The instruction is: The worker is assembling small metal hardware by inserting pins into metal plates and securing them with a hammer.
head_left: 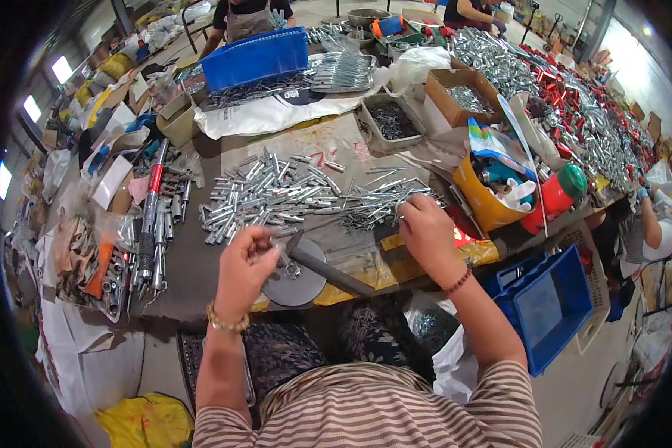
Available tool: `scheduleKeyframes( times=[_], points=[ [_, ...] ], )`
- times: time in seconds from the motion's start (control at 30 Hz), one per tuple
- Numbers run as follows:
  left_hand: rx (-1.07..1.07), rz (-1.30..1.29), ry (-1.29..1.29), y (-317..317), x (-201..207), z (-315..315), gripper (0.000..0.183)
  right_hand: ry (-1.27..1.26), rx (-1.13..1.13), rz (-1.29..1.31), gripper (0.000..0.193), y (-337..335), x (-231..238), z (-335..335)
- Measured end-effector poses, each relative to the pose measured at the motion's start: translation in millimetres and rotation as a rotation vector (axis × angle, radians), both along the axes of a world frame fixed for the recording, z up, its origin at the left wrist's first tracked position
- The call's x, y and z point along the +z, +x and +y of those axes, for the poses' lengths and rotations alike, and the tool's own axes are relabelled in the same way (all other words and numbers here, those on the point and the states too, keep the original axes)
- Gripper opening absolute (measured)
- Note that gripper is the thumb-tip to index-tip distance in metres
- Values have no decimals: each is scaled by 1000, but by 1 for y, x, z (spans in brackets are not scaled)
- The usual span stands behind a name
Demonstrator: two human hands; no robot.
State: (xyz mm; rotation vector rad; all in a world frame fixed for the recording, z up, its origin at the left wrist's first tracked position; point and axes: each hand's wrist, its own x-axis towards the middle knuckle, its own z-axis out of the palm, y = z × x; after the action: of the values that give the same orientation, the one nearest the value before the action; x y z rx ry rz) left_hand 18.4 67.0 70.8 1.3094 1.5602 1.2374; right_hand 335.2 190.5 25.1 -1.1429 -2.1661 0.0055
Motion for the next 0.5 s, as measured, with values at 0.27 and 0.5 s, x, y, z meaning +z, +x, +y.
scheduleKeyframes(
  times=[0.27, 0.5],
  points=[
    [119, -291, -81, -6, -46, -56, 17, 219, 114, -386, 3, -10, -5, 22],
    [66, 219, 53, -9, -51, -62, 10, 148, 138, -260, 7, -27, 17, -26]
  ],
)
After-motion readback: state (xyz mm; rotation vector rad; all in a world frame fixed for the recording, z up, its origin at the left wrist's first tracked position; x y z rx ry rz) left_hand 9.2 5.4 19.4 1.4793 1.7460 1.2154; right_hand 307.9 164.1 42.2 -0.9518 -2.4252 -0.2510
